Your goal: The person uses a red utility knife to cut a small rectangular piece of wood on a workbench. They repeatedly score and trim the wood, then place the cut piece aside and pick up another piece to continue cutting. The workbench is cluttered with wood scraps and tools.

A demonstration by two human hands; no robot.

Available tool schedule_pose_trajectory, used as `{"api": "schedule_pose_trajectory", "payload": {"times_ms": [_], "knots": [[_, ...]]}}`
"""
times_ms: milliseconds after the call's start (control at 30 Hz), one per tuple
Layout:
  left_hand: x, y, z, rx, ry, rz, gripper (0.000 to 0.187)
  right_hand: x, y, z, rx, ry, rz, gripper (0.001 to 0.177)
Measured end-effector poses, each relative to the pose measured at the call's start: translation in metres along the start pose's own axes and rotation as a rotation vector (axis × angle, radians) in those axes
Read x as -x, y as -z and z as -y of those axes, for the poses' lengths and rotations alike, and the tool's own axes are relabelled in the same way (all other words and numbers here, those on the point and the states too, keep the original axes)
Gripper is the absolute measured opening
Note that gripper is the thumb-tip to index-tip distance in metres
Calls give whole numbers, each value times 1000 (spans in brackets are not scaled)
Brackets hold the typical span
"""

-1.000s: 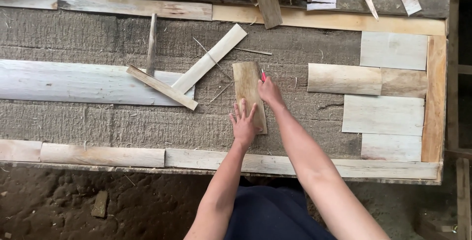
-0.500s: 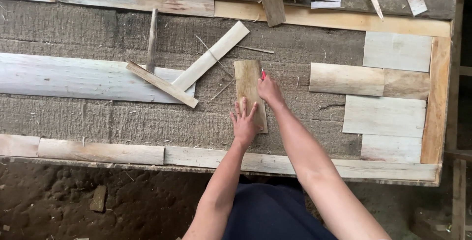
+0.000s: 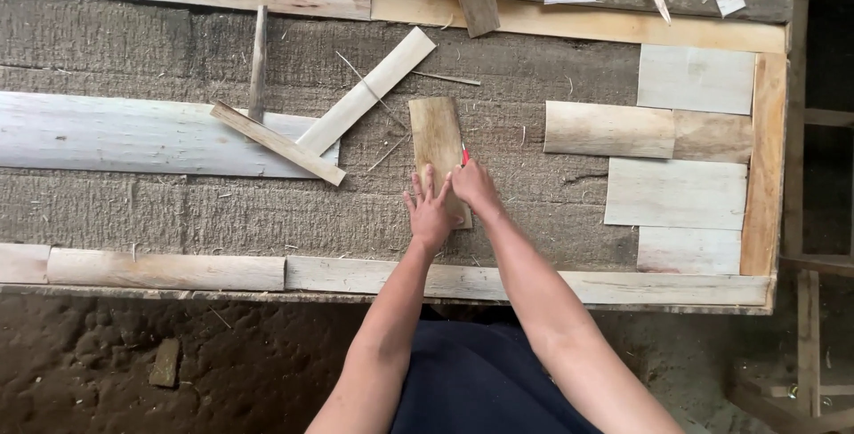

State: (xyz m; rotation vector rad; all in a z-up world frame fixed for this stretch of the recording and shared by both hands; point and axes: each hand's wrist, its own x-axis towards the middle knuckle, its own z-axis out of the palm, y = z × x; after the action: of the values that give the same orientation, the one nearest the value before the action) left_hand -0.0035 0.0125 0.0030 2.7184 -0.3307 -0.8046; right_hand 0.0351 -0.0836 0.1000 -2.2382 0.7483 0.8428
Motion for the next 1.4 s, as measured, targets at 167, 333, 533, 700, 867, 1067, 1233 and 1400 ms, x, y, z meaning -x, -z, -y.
{"api": "schedule_pose_trajectory", "payload": {"times_ms": [167,333,533,700,867,1067,1233,1400], "knots": [[4,13,-6,-23,1,-11,110,21,12,-1,-40,-13,-4,58],[1,5,-4,-39,-1,-6,108,23,1,-20,-48,-10,5,57],[-11,-17,4,-76,8,-16,106,37,-10,-32,-25,-36,16,57],[-7,-9,2,-57,13,-14,104,30,-18,-44,-30,-26,21,56],[-1,0,-5,-60,25,-22,103,27,-25,-60,-34,-40,21,56],[4,3,-7,-74,22,-44,104,59,-20,-53,-39,-62,39,57],[10,7,-9,-62,32,-73,101,67,-23,-52,-22,-63,57,57],[7,0,-5,-52,34,-79,105,93,-6,-42,-37,-77,56,57]]}}
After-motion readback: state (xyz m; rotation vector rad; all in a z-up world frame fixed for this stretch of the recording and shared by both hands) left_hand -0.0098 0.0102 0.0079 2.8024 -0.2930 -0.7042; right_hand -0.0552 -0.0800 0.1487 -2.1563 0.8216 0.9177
